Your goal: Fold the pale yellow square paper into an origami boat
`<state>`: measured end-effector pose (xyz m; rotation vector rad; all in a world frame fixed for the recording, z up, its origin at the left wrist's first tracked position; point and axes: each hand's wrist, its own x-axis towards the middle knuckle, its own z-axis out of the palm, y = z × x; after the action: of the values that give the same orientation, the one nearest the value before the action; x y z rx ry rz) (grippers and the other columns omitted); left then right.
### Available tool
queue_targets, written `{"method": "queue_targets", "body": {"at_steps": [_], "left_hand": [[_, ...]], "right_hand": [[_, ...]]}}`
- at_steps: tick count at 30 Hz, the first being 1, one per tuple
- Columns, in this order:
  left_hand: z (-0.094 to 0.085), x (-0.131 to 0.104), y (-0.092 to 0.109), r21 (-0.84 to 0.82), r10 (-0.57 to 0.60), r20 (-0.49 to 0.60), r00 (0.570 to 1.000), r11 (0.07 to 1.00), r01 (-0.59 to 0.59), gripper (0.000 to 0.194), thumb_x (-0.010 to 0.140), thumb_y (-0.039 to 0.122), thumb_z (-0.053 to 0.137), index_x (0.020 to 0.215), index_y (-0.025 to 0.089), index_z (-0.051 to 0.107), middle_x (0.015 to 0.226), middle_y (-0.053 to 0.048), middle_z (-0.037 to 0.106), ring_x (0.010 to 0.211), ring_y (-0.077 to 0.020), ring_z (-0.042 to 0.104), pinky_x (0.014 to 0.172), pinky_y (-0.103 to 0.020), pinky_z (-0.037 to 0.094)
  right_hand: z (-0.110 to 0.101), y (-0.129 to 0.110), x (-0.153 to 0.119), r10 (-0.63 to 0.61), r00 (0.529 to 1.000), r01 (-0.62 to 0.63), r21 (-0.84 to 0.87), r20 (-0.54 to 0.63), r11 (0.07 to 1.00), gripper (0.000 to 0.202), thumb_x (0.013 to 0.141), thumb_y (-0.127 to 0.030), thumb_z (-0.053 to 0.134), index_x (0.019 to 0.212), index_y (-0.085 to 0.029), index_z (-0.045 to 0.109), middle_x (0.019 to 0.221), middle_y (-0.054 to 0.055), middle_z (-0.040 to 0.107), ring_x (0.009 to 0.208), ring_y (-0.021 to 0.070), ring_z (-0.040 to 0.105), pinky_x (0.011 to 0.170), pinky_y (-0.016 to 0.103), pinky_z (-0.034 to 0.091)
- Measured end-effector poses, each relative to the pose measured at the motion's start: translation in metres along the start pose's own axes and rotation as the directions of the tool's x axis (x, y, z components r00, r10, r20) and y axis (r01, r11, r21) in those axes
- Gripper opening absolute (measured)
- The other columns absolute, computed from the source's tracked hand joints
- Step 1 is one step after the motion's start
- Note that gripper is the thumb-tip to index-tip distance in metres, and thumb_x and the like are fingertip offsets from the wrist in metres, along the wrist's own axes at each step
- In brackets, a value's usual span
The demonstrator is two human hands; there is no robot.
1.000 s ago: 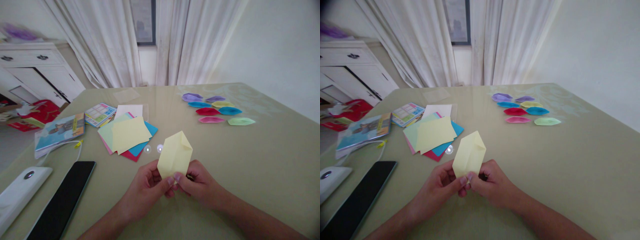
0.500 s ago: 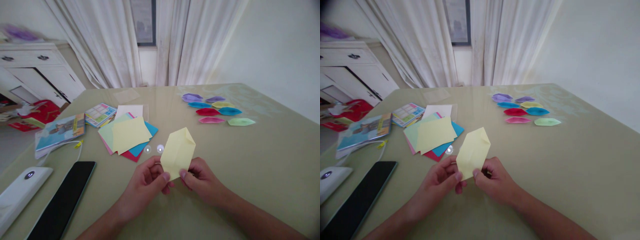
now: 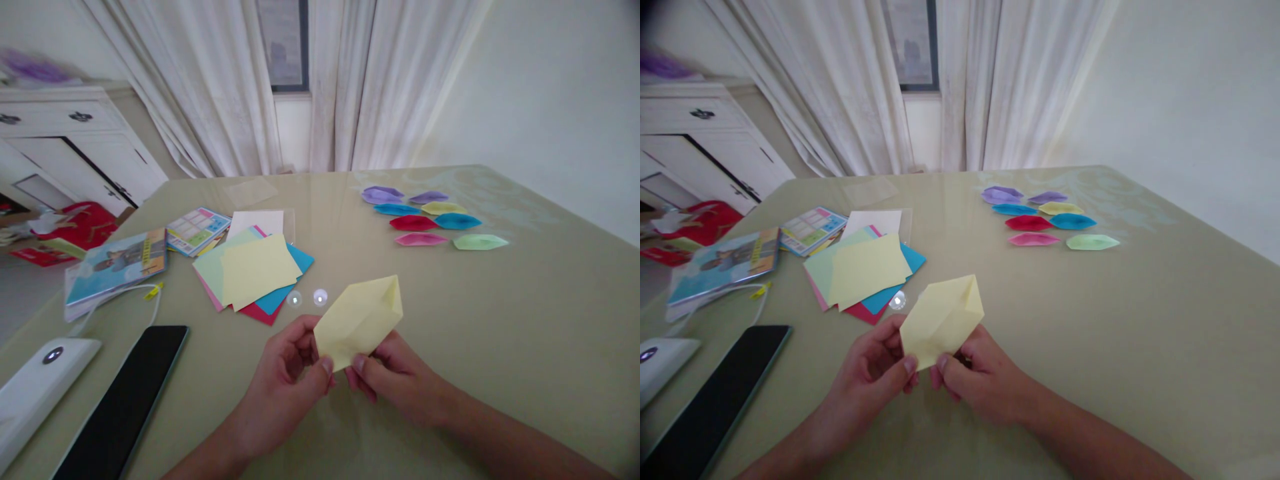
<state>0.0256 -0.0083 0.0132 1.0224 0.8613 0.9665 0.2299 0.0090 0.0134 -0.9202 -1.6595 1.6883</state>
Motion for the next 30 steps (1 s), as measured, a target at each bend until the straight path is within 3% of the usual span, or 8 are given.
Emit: {"method": "queue_targets", "body": {"at_steps": [5, 15, 19, 22, 25, 30], "left_hand": [[0.001, -0.002, 0.001, 0.067, -0.053, -0.023, 0.998, 0.996, 0.054, 0.023, 0.093, 0.037, 0.079, 0.1, 0.016, 0.073, 0.072, 0.001, 0.065, 0.059, -0.0088, 0.053, 0.053, -0.018, 0.046], [0.001, 0.001, 0.004, 0.019, -0.059, -0.029, 0.998, 0.998, 0.059, 0.035, 0.093, 0.048, 0.077, 0.103, 0.015, 0.075, 0.069, -0.001, 0.067, 0.057, -0.0095, 0.058, 0.053, -0.018, 0.049], [-0.006, 0.0, 0.003, 0.032, -0.02, -0.097, 0.995, 0.999, 0.023, 0.039, 0.091, 0.052, 0.078, 0.106, 0.016, 0.076, 0.063, 0.002, 0.061, 0.053, -0.0093, 0.054, 0.05, -0.018, 0.047], [-0.01, 0.0, 0.002, 0.037, -0.039, -0.07, 0.997, 0.998, 0.042, 0.041, 0.089, 0.052, 0.079, 0.108, 0.016, 0.077, 0.062, 0.003, 0.058, 0.05, -0.0089, 0.051, 0.046, -0.018, 0.045], [-0.011, -0.001, -0.001, 0.068, -0.08, -0.016, 0.997, 0.994, 0.081, 0.041, 0.089, 0.054, 0.077, 0.108, 0.017, 0.078, 0.065, 0.002, 0.058, 0.049, -0.0082, 0.048, 0.045, -0.017, 0.043], [-0.012, -0.001, -0.002, 0.115, -0.105, -0.033, 0.994, 0.987, 0.108, 0.046, 0.091, 0.059, 0.075, 0.109, 0.016, 0.077, 0.065, 0.002, 0.059, 0.05, -0.0083, 0.049, 0.045, -0.017, 0.043]], "right_hand": [[0.001, 0.001, 0.002, 0.01, 0.999, -0.009, -0.046, 0.036, 0.999, 0.042, 0.101, -0.037, 0.054, 0.063, -0.019, 0.057, 0.051, -0.005, 0.048, 0.043, 0.0085, 0.042, 0.041, 0.019, 0.03], [-0.003, 0.004, 0.001, 0.054, 0.997, -0.056, 0.039, 0.052, 0.998, 0.037, 0.1, -0.036, 0.054, 0.071, -0.016, 0.065, 0.063, 0.0, 0.06, 0.048, 0.0098, 0.052, 0.046, 0.019, 0.04], [-0.016, -0.005, 0.003, -0.084, 0.994, 0.077, -0.091, -0.066, 0.993, 0.044, 0.101, -0.047, 0.057, 0.074, -0.015, 0.07, 0.057, 0.0, 0.058, 0.052, 0.0117, 0.051, 0.052, 0.022, 0.039], [-0.028, -0.01, 0.007, -0.217, 0.955, 0.199, -0.104, -0.204, 0.974, 0.058, 0.101, -0.065, 0.053, 0.073, -0.016, 0.068, 0.061, 0.001, 0.059, 0.055, 0.0123, 0.048, 0.051, 0.024, 0.036], [-0.035, -0.012, 0.009, -0.155, 0.939, 0.139, -0.073, -0.307, 0.988, 0.056, 0.102, -0.064, 0.056, 0.075, -0.016, 0.068, 0.058, -0.001, 0.054, 0.049, 0.011, 0.046, 0.045, 0.023, 0.031], [-0.034, -0.013, 0.01, -0.08, 0.947, 0.059, -0.077, -0.311, 0.995, 0.057, 0.102, -0.063, 0.058, 0.071, -0.016, 0.067, 0.053, -0.002, 0.053, 0.043, 0.0097, 0.047, 0.039, 0.021, 0.028]]}}
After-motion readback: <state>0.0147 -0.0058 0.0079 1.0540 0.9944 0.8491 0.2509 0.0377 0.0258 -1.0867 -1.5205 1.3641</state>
